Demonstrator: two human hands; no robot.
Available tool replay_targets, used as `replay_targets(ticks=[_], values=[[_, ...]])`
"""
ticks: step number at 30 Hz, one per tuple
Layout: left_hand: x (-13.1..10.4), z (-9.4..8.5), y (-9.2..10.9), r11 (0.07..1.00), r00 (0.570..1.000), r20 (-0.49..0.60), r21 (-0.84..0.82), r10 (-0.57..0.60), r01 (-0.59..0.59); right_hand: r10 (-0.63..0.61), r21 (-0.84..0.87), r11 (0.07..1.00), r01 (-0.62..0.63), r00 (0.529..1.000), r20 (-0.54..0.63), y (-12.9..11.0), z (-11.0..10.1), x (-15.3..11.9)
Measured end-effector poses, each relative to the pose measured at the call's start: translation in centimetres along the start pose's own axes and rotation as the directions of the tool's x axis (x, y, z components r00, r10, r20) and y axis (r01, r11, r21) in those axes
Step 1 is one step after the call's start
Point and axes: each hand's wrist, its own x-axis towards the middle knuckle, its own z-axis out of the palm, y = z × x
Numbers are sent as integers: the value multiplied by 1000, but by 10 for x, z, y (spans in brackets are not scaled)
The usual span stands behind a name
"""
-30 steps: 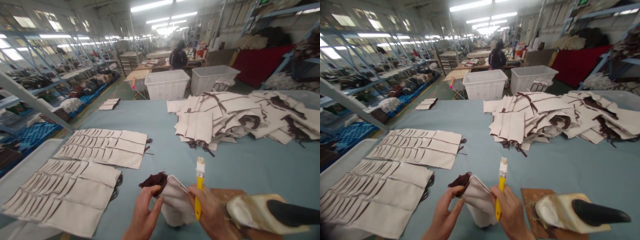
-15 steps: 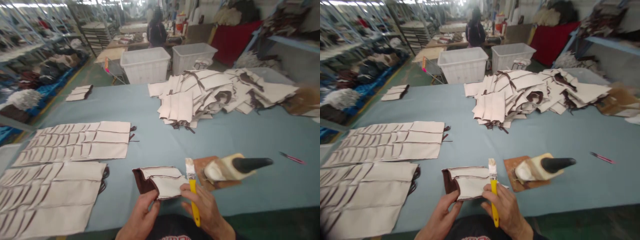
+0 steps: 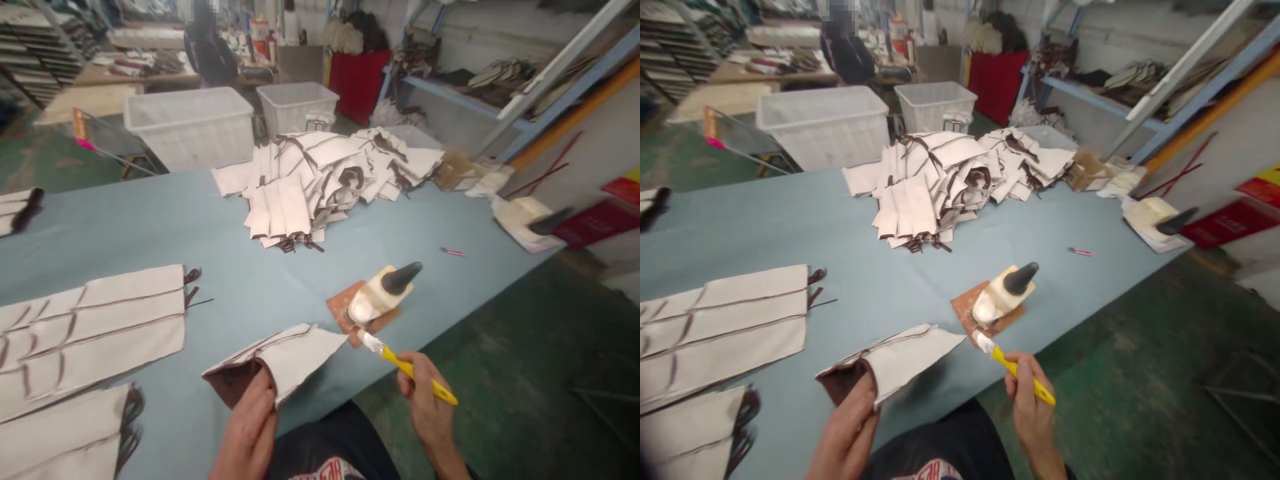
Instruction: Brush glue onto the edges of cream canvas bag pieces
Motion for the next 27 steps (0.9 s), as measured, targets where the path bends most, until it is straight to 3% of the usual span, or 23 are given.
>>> replay_targets(ticks=[3,6,9,12,16,22,27], values=[[-11,0,-19,979,967,-165,19,-196,201,107,73,993,-97,984,-145,12,1,16],[-17,0,-29,901,899,-56,-39,-434,433,144,115,986,-122,967,-208,24,5,33],[-22,4,-35,846,845,-41,-25,-534,533,119,107,990,-97,965,-234,31,11,49],[-36,10,-46,865,860,-104,-4,-499,502,39,45,999,-30,978,-205,30,19,65],[-62,19,-58,918,916,-65,-6,-395,395,-47,-93,995,37,993,-106,26,29,82],[-70,24,-42,945,945,-127,90,-302,315,-94,-303,949,91,996,5,32,47,100],[-64,22,-35,942,937,-127,46,-326,334,-110,-408,903,133,991,80,39,58,115]])
